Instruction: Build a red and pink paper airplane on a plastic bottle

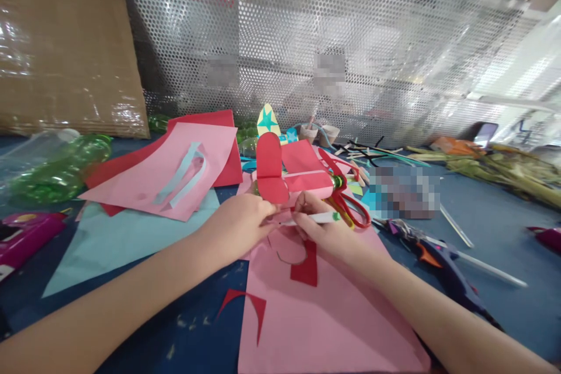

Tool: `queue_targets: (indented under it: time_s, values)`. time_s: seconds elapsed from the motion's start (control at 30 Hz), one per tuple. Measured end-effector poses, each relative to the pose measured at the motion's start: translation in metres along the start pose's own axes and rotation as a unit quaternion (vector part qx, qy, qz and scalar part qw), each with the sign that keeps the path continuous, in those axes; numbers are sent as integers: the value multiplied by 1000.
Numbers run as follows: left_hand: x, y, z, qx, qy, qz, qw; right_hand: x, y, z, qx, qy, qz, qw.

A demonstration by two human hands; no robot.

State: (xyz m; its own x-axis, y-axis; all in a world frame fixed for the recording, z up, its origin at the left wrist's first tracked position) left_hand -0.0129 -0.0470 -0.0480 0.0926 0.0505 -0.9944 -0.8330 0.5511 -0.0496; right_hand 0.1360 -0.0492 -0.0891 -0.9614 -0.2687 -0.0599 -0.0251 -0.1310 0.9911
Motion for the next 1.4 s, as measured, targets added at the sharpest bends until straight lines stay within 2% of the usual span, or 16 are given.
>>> queue_targets:
  time_s: [0.27,0.47,0.6,0.83,1.03,1.27,1.4]
  values:
    - [6,-6,-2,6,38,76,996,4,5,5,-28,-1,16,999]
    - [6,-9,-1,-28,90,97,991,7,3,4,-40,7,37,998]
    - [3,-12,-1,-35,120,109,986,6,3,3,-42,-6,10,999]
    - [7,-7,-2,-24,94,90,991,6,2,4,-52,-10,-51,997]
    - [9,-6,-2,-21,95,87,991,6,4,4,-56,0,-91,994]
    - [3,-11,-3,-29,118,101,987,-3,5,3,-34,-47,-114,992]
    - [4,-10,-5,-28,107,93,989,-10,2,3,-35,-72,-115,990]
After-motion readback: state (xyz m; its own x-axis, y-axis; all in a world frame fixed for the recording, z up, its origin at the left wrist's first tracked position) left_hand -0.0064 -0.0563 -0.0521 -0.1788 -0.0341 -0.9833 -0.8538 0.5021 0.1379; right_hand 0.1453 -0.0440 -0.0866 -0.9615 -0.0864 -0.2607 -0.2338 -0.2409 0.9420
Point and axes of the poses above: each hand's wrist, its own z-axis towards the middle knuckle, its own x-axis out of the palm, y = z × x, the point moved 4 cm from there along z, towards the middle knuckle, and after that the axes turned 13 degrees about z, right-handed, at the moved point
